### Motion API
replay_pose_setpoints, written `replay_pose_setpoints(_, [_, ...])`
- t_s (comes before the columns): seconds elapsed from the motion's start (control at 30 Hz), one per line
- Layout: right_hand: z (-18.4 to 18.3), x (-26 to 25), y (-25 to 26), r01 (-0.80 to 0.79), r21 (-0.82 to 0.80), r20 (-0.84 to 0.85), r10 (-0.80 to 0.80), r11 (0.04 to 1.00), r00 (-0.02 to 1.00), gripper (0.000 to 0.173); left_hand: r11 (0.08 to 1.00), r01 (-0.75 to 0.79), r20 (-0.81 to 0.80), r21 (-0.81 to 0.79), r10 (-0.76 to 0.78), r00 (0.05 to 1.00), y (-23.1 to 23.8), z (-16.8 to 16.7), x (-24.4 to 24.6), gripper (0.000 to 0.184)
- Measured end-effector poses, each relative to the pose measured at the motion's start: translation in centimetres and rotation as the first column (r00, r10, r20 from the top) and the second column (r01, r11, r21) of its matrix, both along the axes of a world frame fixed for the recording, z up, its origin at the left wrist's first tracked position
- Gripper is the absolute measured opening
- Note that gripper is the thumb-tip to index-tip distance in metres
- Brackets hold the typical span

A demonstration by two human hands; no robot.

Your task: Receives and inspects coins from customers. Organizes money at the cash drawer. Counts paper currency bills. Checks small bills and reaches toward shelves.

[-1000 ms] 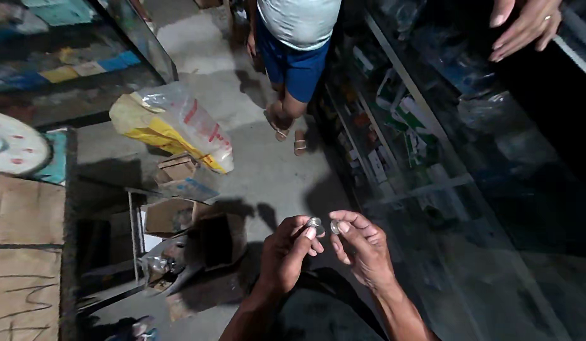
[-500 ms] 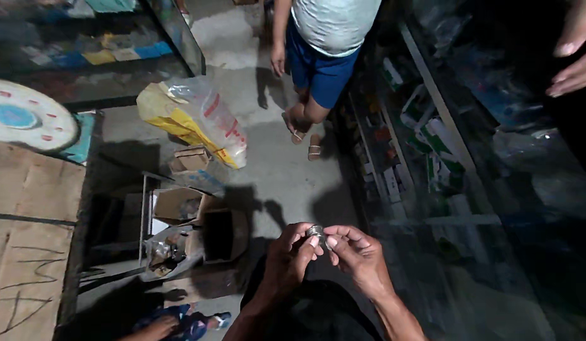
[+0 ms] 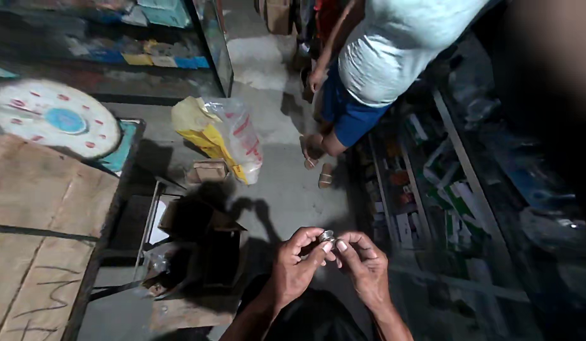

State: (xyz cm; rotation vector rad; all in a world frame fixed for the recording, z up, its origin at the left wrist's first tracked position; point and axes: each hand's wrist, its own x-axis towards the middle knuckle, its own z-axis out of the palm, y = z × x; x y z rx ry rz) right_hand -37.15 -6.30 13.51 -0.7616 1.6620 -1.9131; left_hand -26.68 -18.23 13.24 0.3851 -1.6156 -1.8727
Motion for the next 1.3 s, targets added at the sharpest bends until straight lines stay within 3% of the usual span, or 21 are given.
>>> replay_pose_setpoints(0.17, [-0.6, 0.1, -5.2, -0.055, -0.017, -0.024, 0.055, 0.998, 0.998, 0.01, 0.999, -0.047, -0.022, -0.008, 0.047, 0.999, -4.9, -0.3, 0.4, 0.019])
replay_pose_setpoints(0.33, [-1.4, -0.9, -8.7, -0.141, -0.289, 0.293, 0.228, 0.947, 0.929, 0.014, 0.994, -0.101, -0.005, -0.036, 0.101, 0.995, -8.4, -0.4, 1.1, 0.02])
replay_pose_setpoints(0.43, [-2.1, -1.8, -10.4, -0.182, -0.338, 0.352, 0.304, 0.923, 0.885, 0.02, 0.993, -0.1, 0.067, -0.058, 0.104, 0.992, -9.8, -0.2, 1.0, 0.019])
replay_pose_setpoints(0.7, [-2.9, -5.5, -14.8, -0.312, -0.18, 0.302, 0.354, 0.933, 0.885, 0.012, 0.986, -0.101, 0.208, -0.13, 0.126, 0.97, -12.5, -0.6, -1.8, 0.021])
replay_pose_setpoints(1.0, [-2.7, -14.6, -19.6, -0.38, -0.316, 0.361, 0.481, 0.869, 0.799, 0.019, 0.975, -0.197, 0.209, -0.105, 0.216, 0.954, -16.1, 0.3, -8.8, 0.025])
replay_pose_setpoints(1.1, [-2.5, -17.4, -20.9, -0.464, -0.201, 0.272, 0.504, 0.863, 0.82, 0.023, 0.975, -0.194, 0.182, -0.11, 0.211, 0.96, -17.3, -0.2, -10.9, 0.025])
replay_pose_setpoints(1.3, [-2.2, -19.9, -24.5, -0.467, 0.033, 0.12, 0.461, 0.884, 0.879, 0.011, 0.956, -0.25, 0.216, -0.151, 0.278, 0.936, -19.7, -1.3, -13.6, 0.025])
